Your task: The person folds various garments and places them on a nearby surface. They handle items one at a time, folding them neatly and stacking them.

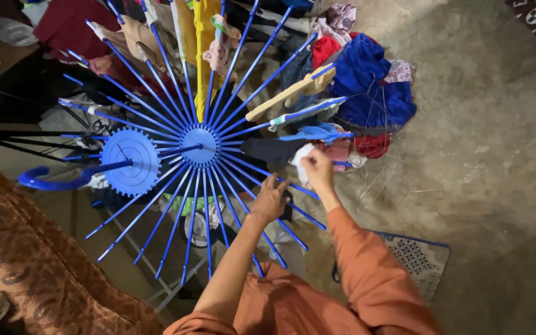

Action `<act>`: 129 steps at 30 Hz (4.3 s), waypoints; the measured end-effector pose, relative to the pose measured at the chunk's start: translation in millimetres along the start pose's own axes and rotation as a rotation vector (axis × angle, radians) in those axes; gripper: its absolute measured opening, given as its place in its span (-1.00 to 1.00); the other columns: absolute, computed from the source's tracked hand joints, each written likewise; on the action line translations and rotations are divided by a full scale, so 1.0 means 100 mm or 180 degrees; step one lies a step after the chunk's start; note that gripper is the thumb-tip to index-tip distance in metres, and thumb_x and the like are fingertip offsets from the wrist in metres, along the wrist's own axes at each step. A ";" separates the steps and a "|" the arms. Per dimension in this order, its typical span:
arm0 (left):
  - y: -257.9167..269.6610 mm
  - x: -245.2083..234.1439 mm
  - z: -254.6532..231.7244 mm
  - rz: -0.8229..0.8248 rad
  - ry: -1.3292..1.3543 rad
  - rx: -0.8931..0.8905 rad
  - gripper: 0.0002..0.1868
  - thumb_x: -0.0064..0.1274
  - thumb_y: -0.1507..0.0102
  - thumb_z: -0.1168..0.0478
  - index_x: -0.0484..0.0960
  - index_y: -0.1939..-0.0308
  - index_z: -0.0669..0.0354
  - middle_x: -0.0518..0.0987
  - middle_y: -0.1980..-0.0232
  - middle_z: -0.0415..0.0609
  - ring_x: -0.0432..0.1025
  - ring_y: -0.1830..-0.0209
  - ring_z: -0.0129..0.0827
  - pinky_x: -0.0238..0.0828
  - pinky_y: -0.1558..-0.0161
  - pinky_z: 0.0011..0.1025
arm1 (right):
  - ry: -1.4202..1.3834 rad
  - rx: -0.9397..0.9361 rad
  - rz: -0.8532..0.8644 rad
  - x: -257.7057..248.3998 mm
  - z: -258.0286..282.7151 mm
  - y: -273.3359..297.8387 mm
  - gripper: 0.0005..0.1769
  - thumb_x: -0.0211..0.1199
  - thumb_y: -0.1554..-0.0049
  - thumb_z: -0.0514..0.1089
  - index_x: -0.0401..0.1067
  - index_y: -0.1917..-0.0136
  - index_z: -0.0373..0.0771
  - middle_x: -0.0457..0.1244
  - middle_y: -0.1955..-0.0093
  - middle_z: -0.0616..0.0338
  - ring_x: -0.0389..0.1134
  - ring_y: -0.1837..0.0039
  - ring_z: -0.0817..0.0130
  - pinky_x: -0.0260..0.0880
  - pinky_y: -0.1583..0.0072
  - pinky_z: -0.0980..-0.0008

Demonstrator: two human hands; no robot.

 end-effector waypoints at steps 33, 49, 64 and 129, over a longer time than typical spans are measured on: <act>1.38 -2.24 -1.77 0.0533 0.6072 0.0041 0.00 0.25 -0.09 -0.15 0.18 -0.52 0.07 0.45 -0.37 -0.01 0.39 -0.29 -0.23 0.38 -0.19 -0.26 | 0.0572 -0.1913 0.0738 -0.91 4.22 1.83 -0.76 0.19 -0.05 -0.46 0.51 -0.01 -0.36 0.40 -0.03 -0.09 0.48 -0.09 0.08 0.48 -0.09 0.25; 4.22 -2.69 -1.38 -0.2090 0.2658 0.0363 -0.51 0.21 -0.23 0.27 0.59 -0.26 0.23 0.69 -0.06 0.00 0.52 -0.04 -0.44 0.47 -0.13 -0.40 | -0.0363 -0.1381 0.0655 0.45 4.29 3.01 -0.49 0.44 0.04 -0.39 0.39 -0.18 -0.39 0.35 -0.03 0.14 0.38 -0.06 0.42 0.40 -0.09 0.45; 5.38 -2.05 -0.47 -0.2740 0.4589 -0.0200 -0.75 0.00 -0.39 0.14 0.66 0.08 0.26 0.65 0.26 -0.16 0.47 0.34 -0.53 0.42 0.27 -0.46 | 0.0244 -0.1987 0.0757 0.91 5.04 4.24 -0.73 0.35 -0.03 -0.37 0.53 -0.05 -0.43 0.36 -0.03 0.06 0.34 -0.07 0.40 0.35 -0.12 0.44; 5.44 -1.42 -1.82 -0.1673 0.4861 0.0723 -0.64 -0.02 -0.45 0.00 0.61 0.24 0.21 0.49 0.51 -0.25 0.26 0.69 -0.65 0.06 0.72 -0.59 | 0.0352 -0.2911 0.2792 2.07 6.24 4.90 -0.74 0.08 -0.33 -0.10 0.41 0.02 -0.38 0.32 -0.03 -0.10 0.34 -0.05 0.01 0.36 -0.13 0.18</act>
Point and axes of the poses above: each hand's wrist, its own y-axis away from the middle knuckle, its own x-axis out of the palm, z = x × y, the point moved 1 cm from there along -y, towards the middle knuckle
